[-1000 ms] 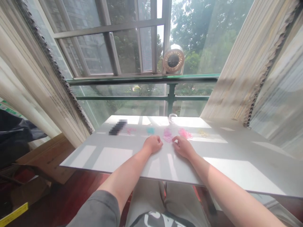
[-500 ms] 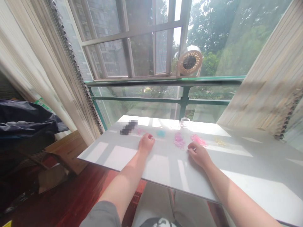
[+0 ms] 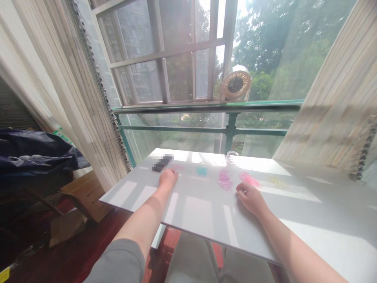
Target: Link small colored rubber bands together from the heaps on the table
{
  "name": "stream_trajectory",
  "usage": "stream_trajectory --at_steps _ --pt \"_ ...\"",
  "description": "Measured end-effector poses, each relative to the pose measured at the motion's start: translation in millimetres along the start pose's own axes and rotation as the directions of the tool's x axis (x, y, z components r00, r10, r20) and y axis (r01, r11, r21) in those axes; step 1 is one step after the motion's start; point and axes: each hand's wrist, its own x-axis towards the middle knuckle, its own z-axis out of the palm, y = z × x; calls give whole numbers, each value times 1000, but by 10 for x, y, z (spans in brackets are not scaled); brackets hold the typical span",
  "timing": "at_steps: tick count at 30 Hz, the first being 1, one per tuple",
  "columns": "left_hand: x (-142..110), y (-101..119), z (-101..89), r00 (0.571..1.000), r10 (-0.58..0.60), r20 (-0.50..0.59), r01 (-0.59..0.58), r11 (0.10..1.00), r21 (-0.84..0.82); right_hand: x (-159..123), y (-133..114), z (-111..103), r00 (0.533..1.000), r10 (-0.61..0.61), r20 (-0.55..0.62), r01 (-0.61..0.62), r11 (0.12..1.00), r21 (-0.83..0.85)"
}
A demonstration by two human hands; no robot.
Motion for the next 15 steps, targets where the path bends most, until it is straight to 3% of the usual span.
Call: stream_trajectory --at_steps 10,15 --pt "-56 -57 25 996 54 -69 -59 996 -72 13 31 17 1000 -3 10 3 1000 -10" --pt "-218 20 37 975 215 -64 -224 944 -243 1 5 32 998 -40 -51 42 999 33"
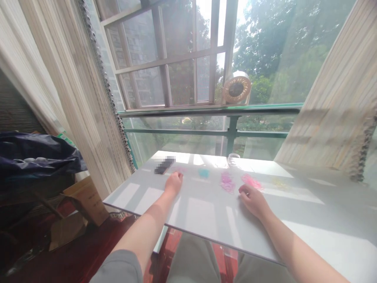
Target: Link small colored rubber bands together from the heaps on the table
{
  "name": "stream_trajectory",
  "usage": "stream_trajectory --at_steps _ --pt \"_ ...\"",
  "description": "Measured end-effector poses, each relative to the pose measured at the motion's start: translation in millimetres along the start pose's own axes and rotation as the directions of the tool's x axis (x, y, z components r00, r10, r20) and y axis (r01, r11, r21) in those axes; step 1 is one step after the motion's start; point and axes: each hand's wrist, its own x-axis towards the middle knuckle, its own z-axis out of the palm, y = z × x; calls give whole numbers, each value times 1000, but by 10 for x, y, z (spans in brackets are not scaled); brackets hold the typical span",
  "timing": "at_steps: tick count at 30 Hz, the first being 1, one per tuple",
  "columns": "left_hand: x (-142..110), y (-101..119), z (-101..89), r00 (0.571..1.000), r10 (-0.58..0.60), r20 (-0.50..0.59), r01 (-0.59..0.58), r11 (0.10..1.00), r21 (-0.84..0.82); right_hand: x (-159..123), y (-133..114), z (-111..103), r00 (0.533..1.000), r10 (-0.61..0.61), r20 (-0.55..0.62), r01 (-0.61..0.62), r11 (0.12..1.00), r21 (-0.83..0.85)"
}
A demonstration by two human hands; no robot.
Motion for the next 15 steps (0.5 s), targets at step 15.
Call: stream_trajectory --at_steps 15 --pt "-704 1240 647 842 484 237 -249 739 -626 -250 -420 150 998 45 -41 -20 879 477"
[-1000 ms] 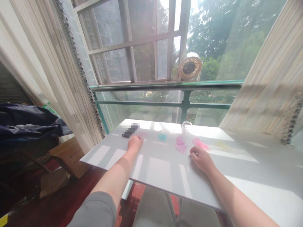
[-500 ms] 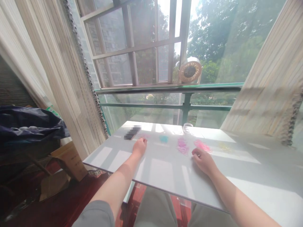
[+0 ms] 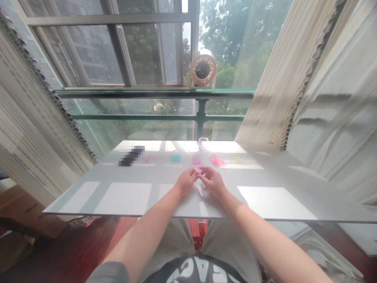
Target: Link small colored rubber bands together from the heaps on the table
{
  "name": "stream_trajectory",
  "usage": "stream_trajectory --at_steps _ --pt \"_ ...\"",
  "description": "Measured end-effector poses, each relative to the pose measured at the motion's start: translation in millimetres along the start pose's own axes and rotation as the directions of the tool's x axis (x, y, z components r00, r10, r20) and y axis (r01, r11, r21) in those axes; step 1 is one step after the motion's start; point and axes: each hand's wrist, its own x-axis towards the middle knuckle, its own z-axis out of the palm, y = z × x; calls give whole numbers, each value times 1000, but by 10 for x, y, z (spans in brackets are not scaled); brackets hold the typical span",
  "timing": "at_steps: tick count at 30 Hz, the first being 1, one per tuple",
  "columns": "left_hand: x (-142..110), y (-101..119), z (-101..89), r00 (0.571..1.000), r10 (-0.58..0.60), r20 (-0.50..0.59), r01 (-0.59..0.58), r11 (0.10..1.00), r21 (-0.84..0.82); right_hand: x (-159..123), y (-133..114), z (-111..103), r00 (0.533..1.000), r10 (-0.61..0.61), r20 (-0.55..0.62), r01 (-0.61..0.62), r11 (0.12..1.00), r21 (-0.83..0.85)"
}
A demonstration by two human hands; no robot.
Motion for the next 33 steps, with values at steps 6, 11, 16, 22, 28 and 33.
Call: stream_trajectory --at_steps 6,11,16,22,28,33 --pt "-30 -47 -36 998 -46 44 46 999 2 14 6 -38 993 108 42 -113 984 141" --pt "-22 -33 -38 994 -65 83 63 998 26 24 -35 -78 987 159 22 -160 966 205" --pt "-26 -14 -43 992 -72 105 68 997 44 34 -21 -98 987 158 33 -162 962 220" --pt "-32 -17 -44 991 -68 111 63 997 50 19 -14 -90 986 146 82 -161 964 213" --pt "-37 -37 -32 996 -48 71 47 999 17 20 1 -89 988 123 94 -137 976 170" --pt "-46 -19 -37 999 -13 42 13 1000 17 7 -8 -75 990 91 108 -100 992 78"
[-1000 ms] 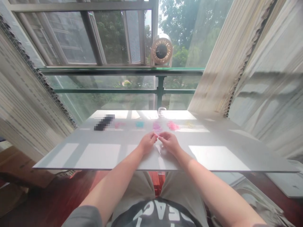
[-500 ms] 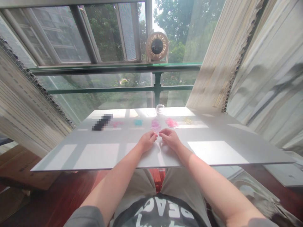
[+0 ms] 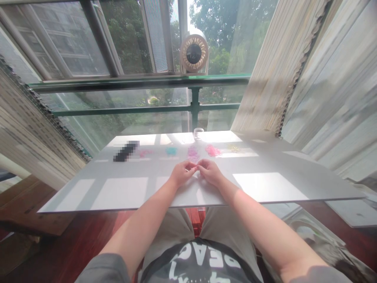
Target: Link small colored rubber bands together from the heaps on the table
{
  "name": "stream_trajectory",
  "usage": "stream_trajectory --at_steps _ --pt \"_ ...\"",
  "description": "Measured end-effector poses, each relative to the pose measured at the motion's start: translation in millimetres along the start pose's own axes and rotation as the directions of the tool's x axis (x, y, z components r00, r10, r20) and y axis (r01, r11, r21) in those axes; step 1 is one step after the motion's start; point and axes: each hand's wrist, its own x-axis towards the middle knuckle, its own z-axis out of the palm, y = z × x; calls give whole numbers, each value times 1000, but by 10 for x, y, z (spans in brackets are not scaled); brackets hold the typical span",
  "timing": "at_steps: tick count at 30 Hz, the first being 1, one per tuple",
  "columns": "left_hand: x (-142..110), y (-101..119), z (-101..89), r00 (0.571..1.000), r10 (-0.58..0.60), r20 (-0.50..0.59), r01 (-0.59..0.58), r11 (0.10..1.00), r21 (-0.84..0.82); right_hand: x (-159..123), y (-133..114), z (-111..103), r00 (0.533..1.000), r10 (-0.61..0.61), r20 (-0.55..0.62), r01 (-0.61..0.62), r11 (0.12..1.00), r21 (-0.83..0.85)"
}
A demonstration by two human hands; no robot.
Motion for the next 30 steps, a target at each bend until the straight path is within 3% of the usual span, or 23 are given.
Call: stream_trajectory --at_steps 5,15,20,30 --pt "-4 -2 -12 999 -17 -37 18 999 29 -4 11 11 998 -57 -1 56 991 -122" --pt "15 18 -4 1000 -10 27 6 991 131 -17 48 53 993 -112 46 121 952 -280" --pt "9 14 -12 999 8 38 -12 994 111 -16 41 56 994 -104 31 109 949 -295" --pt "41 -53 -26 998 -41 -55 39 999 -28 -9 9 36 997 -72 3 71 973 -220"
